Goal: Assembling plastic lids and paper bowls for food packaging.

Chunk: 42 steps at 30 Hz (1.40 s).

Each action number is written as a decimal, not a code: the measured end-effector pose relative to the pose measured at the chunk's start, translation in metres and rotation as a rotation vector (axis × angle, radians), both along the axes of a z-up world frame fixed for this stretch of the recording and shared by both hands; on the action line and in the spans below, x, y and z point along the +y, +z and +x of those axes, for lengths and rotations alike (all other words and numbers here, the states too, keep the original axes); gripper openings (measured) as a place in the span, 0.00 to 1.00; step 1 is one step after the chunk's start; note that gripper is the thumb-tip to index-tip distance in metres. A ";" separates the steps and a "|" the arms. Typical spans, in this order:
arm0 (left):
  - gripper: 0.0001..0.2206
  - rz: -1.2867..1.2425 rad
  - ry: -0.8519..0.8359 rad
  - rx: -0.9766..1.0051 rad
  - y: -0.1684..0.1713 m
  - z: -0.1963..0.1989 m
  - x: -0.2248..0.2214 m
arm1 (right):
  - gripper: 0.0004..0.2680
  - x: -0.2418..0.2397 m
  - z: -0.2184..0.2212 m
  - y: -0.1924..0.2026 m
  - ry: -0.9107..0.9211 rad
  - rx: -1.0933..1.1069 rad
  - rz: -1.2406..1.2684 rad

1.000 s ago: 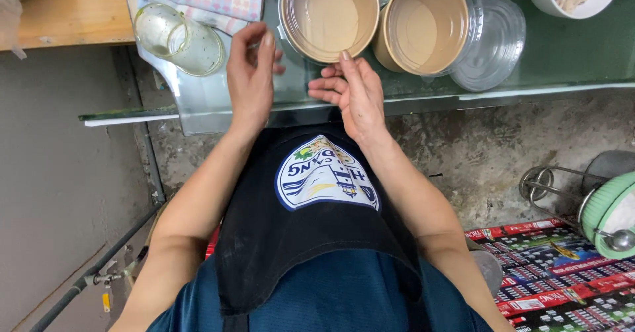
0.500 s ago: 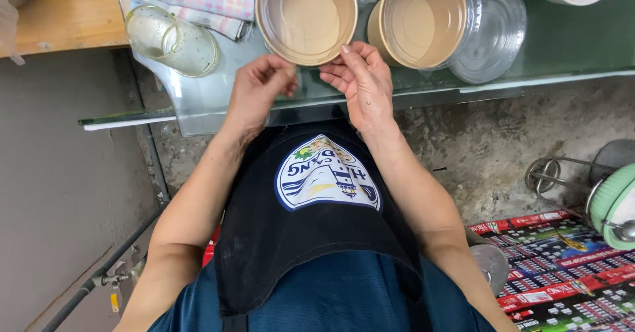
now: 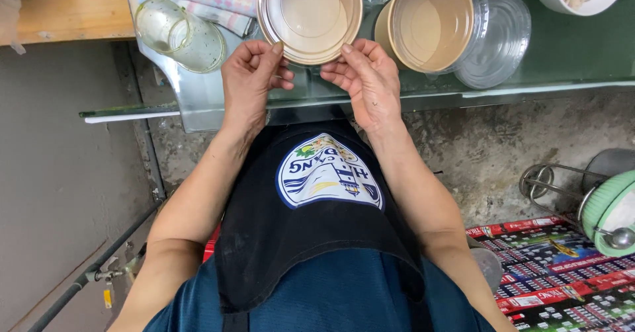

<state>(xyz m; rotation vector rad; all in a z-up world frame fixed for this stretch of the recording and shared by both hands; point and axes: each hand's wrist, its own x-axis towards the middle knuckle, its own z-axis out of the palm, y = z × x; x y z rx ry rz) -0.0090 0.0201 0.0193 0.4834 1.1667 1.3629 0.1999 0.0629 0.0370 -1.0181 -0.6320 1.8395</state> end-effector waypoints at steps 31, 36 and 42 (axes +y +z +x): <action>0.64 0.798 -0.132 1.294 -0.003 0.003 -0.010 | 0.12 -0.046 0.034 0.014 0.064 0.031 -0.033; 0.54 0.623 -0.251 1.309 0.004 0.007 -0.002 | 0.11 -0.057 0.034 -0.002 -0.044 0.002 0.038; 0.51 0.707 -0.191 1.182 -0.013 0.003 -0.017 | 0.11 -0.059 0.034 0.011 -0.071 -0.117 0.056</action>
